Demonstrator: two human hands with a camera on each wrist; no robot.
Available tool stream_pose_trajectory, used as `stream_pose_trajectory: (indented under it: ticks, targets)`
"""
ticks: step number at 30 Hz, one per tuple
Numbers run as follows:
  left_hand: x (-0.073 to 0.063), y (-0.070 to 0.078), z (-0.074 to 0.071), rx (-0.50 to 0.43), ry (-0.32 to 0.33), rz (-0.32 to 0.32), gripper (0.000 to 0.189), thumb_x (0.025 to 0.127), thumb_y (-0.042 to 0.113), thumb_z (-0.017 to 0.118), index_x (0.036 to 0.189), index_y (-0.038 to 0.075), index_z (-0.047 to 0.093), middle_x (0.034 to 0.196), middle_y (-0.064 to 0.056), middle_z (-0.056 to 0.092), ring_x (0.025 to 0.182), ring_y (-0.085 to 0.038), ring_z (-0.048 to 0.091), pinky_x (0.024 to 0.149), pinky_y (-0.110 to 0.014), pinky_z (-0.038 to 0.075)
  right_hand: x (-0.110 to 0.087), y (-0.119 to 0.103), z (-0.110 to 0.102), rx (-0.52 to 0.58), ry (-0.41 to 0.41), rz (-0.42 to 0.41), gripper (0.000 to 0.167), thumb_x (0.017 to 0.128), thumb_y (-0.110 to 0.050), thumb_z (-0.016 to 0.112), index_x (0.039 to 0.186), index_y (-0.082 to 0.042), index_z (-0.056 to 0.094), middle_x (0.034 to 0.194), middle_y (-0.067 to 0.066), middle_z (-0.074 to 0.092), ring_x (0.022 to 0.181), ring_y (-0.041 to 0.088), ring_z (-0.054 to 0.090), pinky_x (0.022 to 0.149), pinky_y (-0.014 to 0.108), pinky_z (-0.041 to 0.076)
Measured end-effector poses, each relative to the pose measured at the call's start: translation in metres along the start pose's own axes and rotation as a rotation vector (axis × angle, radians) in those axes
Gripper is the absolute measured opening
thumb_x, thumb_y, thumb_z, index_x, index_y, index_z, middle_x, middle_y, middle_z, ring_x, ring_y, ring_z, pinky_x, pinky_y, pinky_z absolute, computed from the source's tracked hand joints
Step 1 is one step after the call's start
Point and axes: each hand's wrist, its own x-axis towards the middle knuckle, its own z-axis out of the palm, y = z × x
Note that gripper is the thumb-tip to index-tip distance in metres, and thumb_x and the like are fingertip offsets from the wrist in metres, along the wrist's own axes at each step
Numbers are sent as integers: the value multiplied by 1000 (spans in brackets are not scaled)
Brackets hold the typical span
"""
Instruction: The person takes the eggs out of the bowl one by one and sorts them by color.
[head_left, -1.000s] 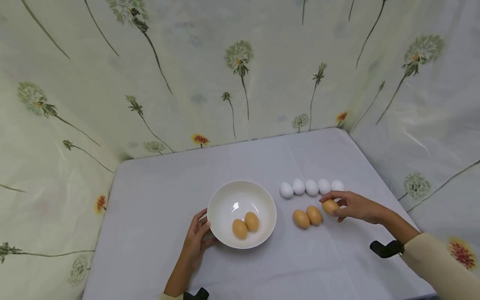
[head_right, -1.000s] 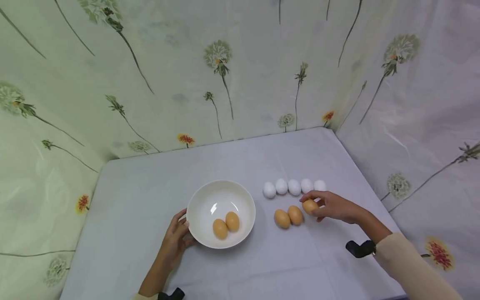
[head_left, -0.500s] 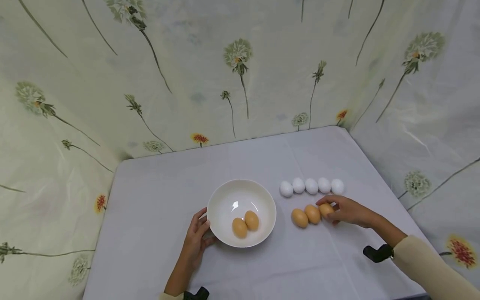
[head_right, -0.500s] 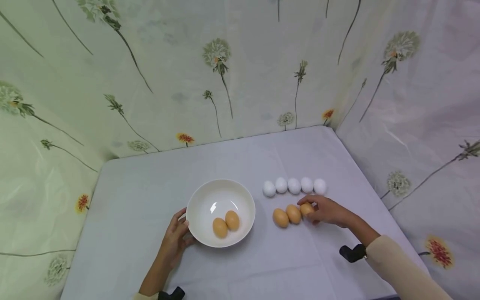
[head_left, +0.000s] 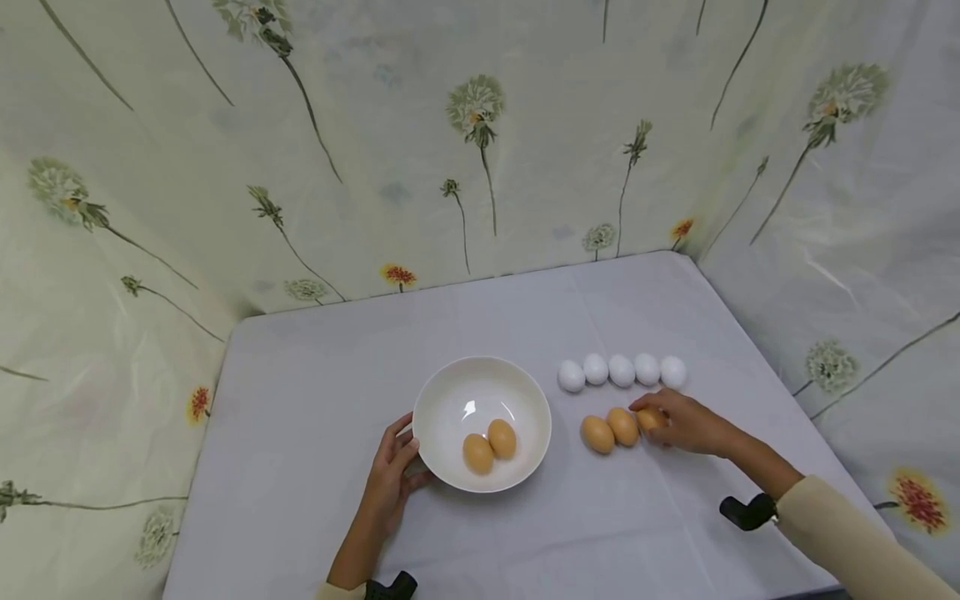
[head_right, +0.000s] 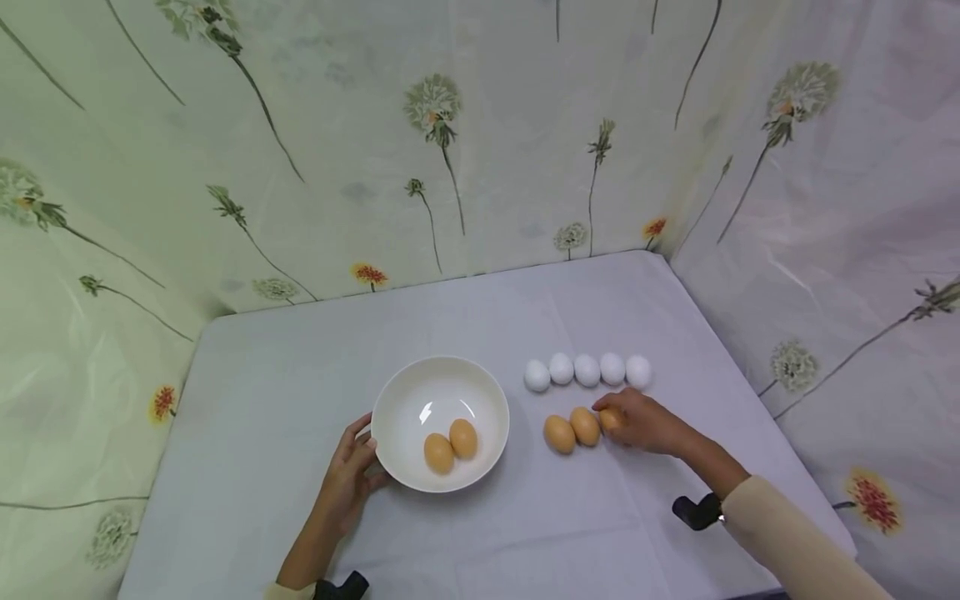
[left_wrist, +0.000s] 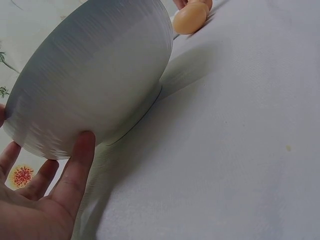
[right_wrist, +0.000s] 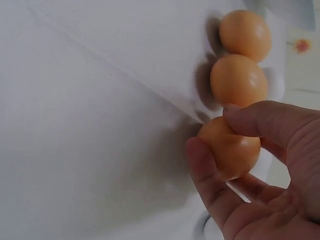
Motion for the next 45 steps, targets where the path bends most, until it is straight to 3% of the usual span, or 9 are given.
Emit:
stream_pose_trajectory:
  ticks: [7,13,19,26,30,37,45]
  targets:
    - [-1,1,-2,-4,9,-4,55,101,30,57,151,22,35,149,-15,45,116,-17,61,87,-44,58,4,0,5,-99,32,-84,40,83,-10,78,121,-7,68,113,8,64,95,15,53,76,25,47]
    - [-1,0,-3,-9,16,-6,55,101,30,57,151,23,36,148,-15,45,116,-17,61,87,-43,58,5,-5,6,-149,39,-115,40,83,-11,79,121,-4,68,112,8,65,98,17,55,79,28,49]
    - [-2,0,-2,-9,13,-1,56,101,29,58,152,21,35,148,-16,45,116,-17,61,87,-43,58,3,-10,1,-118,-1,-71,51,84,-16,79,130,0,62,115,12,63,95,17,53,75,27,45]
    - [-2,1,-2,-5,13,2,55,101,30,57,151,22,36,148,-16,45,118,-19,60,87,-43,58,0,-22,-15,-109,-45,34,60,87,-23,77,138,0,54,132,28,55,106,34,61,81,44,56]
    - [-2,1,-2,-6,19,1,55,101,30,58,151,22,37,148,-15,45,117,-19,60,87,-43,58,3,-38,-27,-157,-3,2,59,88,-20,76,138,2,53,132,29,54,105,39,63,81,46,57]
    - [-1,1,-2,-13,12,1,55,101,29,58,151,21,37,147,-16,45,118,-21,60,88,-45,58,13,-82,-30,-183,92,-127,49,88,-13,75,132,-1,58,125,19,61,102,33,67,78,41,59]
    - [1,0,-1,-8,4,7,54,101,29,57,151,21,36,148,-17,44,118,-21,60,89,-45,58,32,-130,-16,-26,21,-259,47,91,-15,73,133,-2,57,131,16,61,108,31,67,77,29,60]
